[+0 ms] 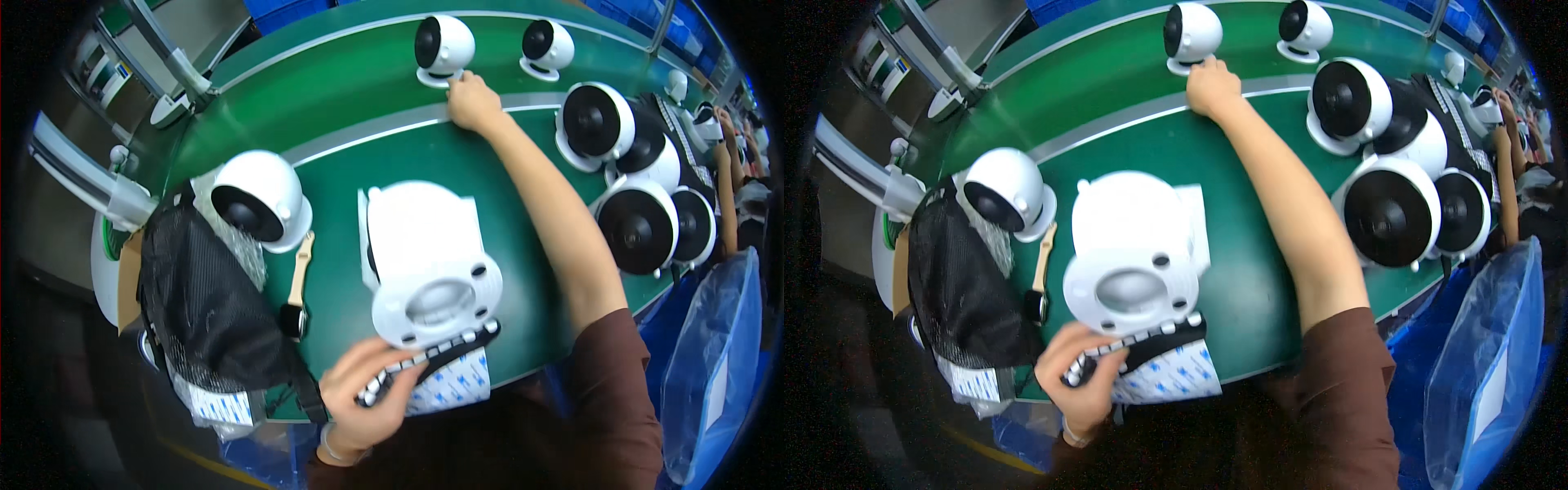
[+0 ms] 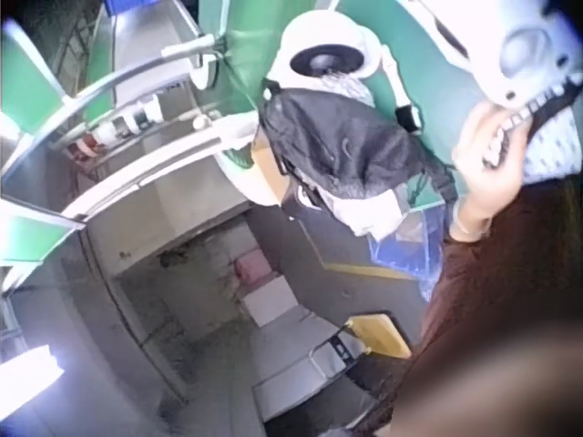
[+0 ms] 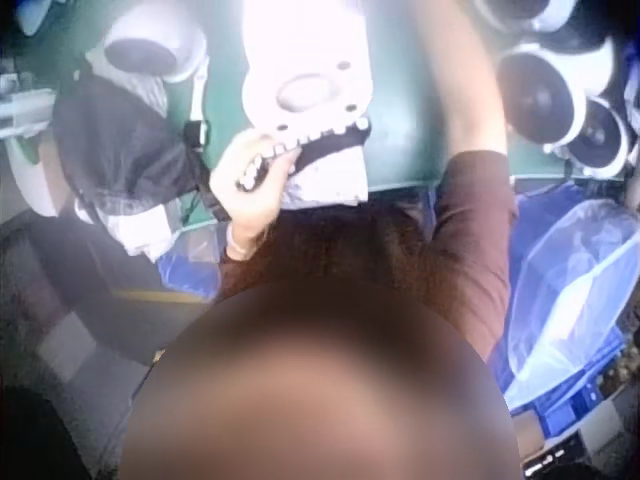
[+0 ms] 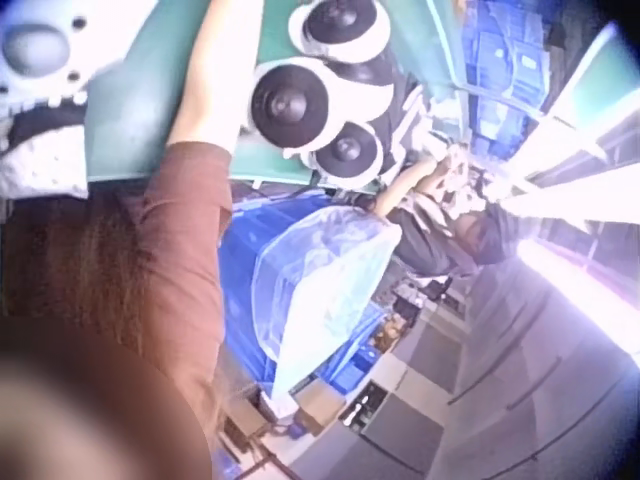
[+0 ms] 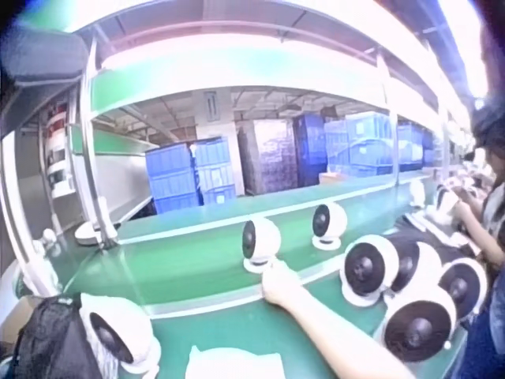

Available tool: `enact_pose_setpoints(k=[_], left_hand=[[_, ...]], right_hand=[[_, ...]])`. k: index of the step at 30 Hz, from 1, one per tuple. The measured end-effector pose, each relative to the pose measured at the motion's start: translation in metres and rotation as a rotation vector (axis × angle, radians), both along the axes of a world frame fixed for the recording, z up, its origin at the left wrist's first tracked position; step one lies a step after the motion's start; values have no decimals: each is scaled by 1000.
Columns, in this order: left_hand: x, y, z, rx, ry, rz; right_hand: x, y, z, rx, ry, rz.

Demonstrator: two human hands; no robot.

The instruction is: Apply small black adhesive pads to the bottom of white security cameras on an assembly line.

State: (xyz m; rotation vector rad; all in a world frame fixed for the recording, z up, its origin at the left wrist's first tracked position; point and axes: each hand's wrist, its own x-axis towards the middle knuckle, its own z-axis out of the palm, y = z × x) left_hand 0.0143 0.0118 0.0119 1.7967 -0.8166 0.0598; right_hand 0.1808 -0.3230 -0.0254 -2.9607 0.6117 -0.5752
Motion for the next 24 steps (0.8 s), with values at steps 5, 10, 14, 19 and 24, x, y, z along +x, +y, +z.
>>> enact_pose_setpoints(k=[5, 10, 14, 19, 24], left_hand=[[-3, 10, 4, 88, 109, -52], [-6, 9, 7, 111, 166, -20], [4, 6, 3, 55, 78, -64], [2, 0, -6, -95, 67, -6], [-2, 2, -9, -215, 106, 35]], right_hand=[[42, -20, -18, 51, 0, -171], [22, -30, 15, -89, -154, -57], [-24, -11, 21, 15, -17, -91], [-102, 22, 15, 66, -59, -107], [-166, 36, -7, 24, -88, -76]])
